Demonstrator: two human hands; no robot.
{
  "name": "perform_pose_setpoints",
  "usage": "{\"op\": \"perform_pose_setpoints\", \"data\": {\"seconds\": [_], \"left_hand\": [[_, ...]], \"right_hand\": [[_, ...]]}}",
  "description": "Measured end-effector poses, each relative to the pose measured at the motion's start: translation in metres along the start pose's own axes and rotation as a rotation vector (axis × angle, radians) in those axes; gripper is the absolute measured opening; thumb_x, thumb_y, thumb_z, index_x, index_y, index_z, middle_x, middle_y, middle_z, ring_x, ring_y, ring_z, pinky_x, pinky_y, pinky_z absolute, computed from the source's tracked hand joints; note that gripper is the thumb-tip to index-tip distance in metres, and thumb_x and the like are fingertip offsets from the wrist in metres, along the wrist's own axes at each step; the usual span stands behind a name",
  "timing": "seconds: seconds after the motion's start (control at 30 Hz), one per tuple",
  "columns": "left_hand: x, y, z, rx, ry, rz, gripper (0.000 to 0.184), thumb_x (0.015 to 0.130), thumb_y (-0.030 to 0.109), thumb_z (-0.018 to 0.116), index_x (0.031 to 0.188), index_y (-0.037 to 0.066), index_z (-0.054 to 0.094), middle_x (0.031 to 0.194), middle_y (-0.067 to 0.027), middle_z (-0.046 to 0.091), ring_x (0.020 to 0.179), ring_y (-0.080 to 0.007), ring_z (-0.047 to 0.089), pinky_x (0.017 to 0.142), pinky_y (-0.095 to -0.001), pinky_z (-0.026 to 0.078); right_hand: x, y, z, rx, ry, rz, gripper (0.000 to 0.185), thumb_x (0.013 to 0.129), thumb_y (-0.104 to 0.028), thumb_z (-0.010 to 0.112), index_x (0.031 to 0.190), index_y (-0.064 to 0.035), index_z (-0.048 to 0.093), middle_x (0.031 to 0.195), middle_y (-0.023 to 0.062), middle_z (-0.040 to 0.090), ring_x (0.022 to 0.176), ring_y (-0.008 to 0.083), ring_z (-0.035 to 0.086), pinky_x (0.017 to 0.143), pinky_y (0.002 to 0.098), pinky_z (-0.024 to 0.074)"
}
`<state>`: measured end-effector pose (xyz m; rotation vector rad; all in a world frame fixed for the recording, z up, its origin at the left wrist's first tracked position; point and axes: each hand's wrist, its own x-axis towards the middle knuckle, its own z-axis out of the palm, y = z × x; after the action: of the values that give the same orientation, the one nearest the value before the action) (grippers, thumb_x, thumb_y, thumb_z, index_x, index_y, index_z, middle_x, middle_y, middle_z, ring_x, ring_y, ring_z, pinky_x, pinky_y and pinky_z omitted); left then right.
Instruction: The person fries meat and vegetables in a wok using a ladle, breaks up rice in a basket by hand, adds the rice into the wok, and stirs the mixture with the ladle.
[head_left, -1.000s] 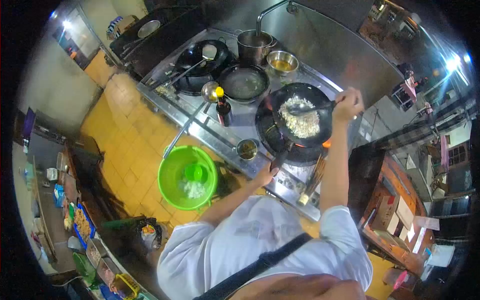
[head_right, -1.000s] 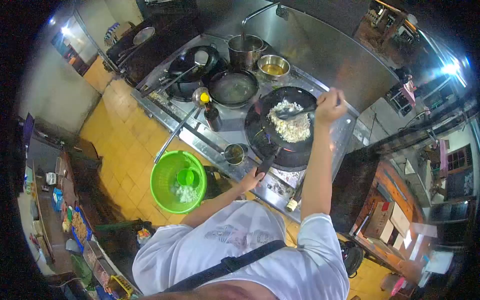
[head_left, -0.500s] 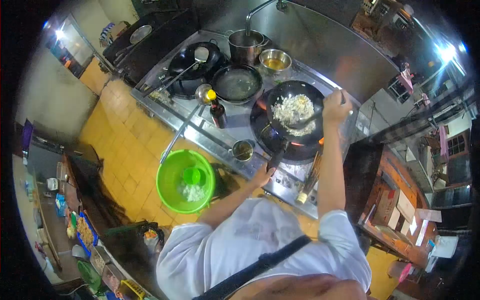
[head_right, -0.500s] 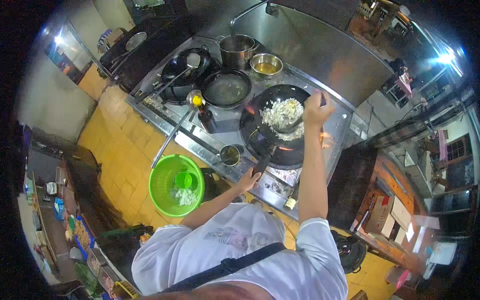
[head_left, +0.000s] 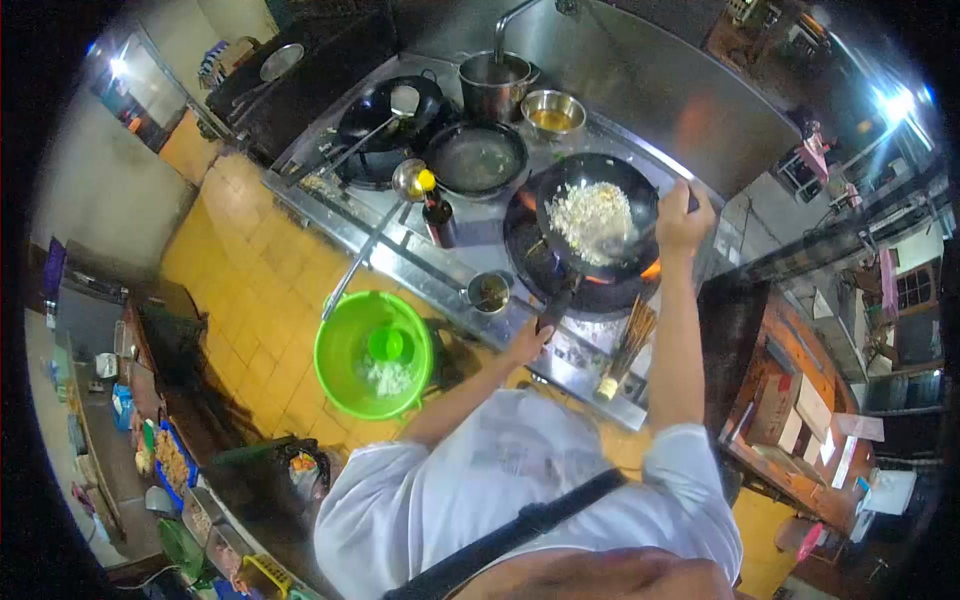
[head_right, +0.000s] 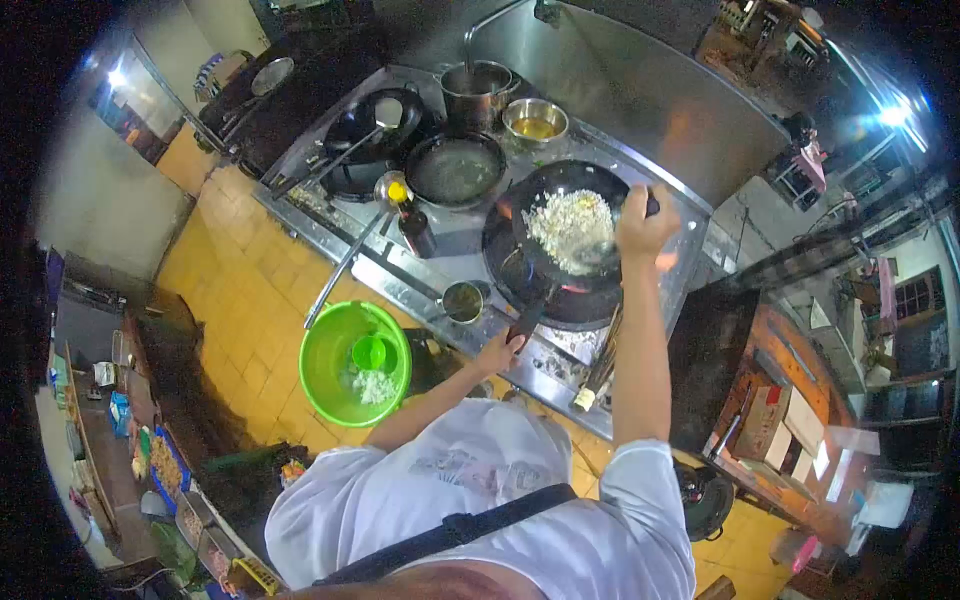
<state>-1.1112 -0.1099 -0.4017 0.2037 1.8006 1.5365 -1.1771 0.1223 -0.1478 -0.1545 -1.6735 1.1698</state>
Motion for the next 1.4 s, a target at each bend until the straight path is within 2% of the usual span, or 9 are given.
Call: {"op": "perform_pose_setpoints", "data": {"seconds": [0.1, 0.23, 0.37, 0.53, 0.63, 0.8, 0.9, 1.13, 1.4], "left_hand": [[-0.001, -0.013, 0.001, 0.021, -0.027, -0.016, 0.039, 0.089, 0.037, 0.047, 0.114, 0.008, 0.040, 0.081, -0.0033, 0.053, 0.053, -0.0108, 0.055, 0.039, -0.0233, 0.040], [-0.008, -0.005, 0.002, -0.106, -0.033, 0.045, 0.037, 0.089, 0.036, 0.047, 0.111, 0.007, 0.040, 0.083, -0.0030, 0.055, 0.052, -0.0104, 0.054, 0.040, -0.0231, 0.042], [0.001, 0.002, 0.000, -0.028, -0.001, 0.032, 0.041, 0.088, 0.033, 0.050, 0.115, 0.003, 0.041, 0.080, -0.0076, 0.054, 0.051, -0.0138, 0.055, 0.046, -0.0291, 0.044], [0.000, -0.006, 0.000, 0.037, 0.032, 0.042, 0.039, 0.088, 0.032, 0.050, 0.112, 0.002, 0.043, 0.080, -0.0084, 0.058, 0.051, -0.0163, 0.056, 0.048, -0.0308, 0.044], [0.003, 0.009, 0.000, -0.017, 0.025, 0.098, 0.043, 0.087, 0.035, 0.052, 0.112, 0.002, 0.043, 0.083, -0.0102, 0.058, 0.055, -0.0181, 0.057, 0.053, -0.0319, 0.045], [0.015, -0.042, 0.003, 0.104, 0.037, -0.007, 0.047, 0.087, 0.039, 0.050, 0.116, 0.004, 0.041, 0.088, -0.0095, 0.057, 0.061, -0.0182, 0.058, 0.052, -0.0313, 0.046], [0.024, -0.023, 0.001, 0.020, 0.014, 0.003, 0.047, 0.087, 0.039, 0.049, 0.118, 0.004, 0.040, 0.088, -0.0094, 0.057, 0.060, -0.0175, 0.058, 0.050, -0.0308, 0.046], [-0.007, 0.008, -0.001, -0.058, -0.009, 0.053, 0.047, 0.086, 0.038, 0.051, 0.117, 0.004, 0.038, 0.085, -0.0071, 0.056, 0.056, -0.0149, 0.056, 0.045, -0.0277, 0.045], [0.004, -0.009, -0.004, 0.008, -0.034, -0.027, 0.057, 0.085, 0.045, 0.050, 0.124, 0.005, 0.036, 0.093, -0.0117, 0.053, 0.062, -0.0169, 0.058, 0.048, -0.0273, 0.047]], "right_hand": [[0.003, -0.008, -0.005, 0.073, 0.004, 0.136, 0.019, 0.080, -0.008, 0.054, 0.062, -0.0009, 0.050, 0.049, 0.0014, 0.047, 0.046, 0.0072, 0.045, 0.043, 0.0247, 0.0348], [-0.012, 0.039, -0.012, 0.095, -0.054, -0.057, 0.020, 0.081, -0.008, 0.054, 0.062, -0.0007, 0.050, 0.050, 0.0018, 0.048, 0.046, 0.0071, 0.044, 0.043, 0.0245, 0.0348], [0.003, 0.006, 0.001, 0.412, 0.036, 0.060, 0.017, 0.081, -0.005, 0.050, 0.065, 0.0002, 0.048, 0.050, 0.0014, 0.043, 0.045, 0.0065, 0.039, 0.041, 0.0219, 0.0317], [0.010, 0.028, 0.012, 0.372, 0.004, -0.100, 0.022, 0.083, -0.003, 0.044, 0.061, -0.0024, 0.042, 0.049, 0.0021, 0.041, 0.040, 0.0073, 0.034, 0.038, 0.0231, 0.0285], [0.016, 0.004, 0.014, 0.498, 0.150, 0.085, 0.022, 0.082, -0.003, 0.045, 0.061, -0.0033, 0.040, 0.049, 0.0018, 0.040, 0.040, 0.0073, 0.033, 0.038, 0.0230, 0.0278], [0.024, 0.015, 0.015, 0.491, 0.192, 0.164, 0.022, 0.084, -0.004, 0.046, 0.063, -0.0037, 0.042, 0.048, 0.0005, 0.038, 0.041, 0.0068, 0.034, 0.039, 0.0219, 0.0252], [0.011, 0.004, 0.014, 0.341, 0.159, 0.025, 0.021, 0.084, -0.005, 0.046, 0.063, -0.0031, 0.042, 0.050, 0.0011, 0.039, 0.042, 0.0069, 0.035, 0.039, 0.0216, 0.0261], [0.004, -0.011, 0.026, 0.568, 0.208, 0.181, 0.018, 0.082, -0.007, 0.049, 0.065, -0.0008, 0.045, 0.049, 0.0012, 0.039, 0.042, 0.0079, 0.037, 0.040, 0.0233, 0.0298], [0.004, -0.008, 0.041, 0.358, 0.257, 0.211, 0.023, 0.082, -0.007, 0.051, 0.060, -0.0014, 0.044, 0.047, 0.0008, 0.041, 0.040, 0.0064, 0.036, 0.037, 0.0232, 0.0281]]}}
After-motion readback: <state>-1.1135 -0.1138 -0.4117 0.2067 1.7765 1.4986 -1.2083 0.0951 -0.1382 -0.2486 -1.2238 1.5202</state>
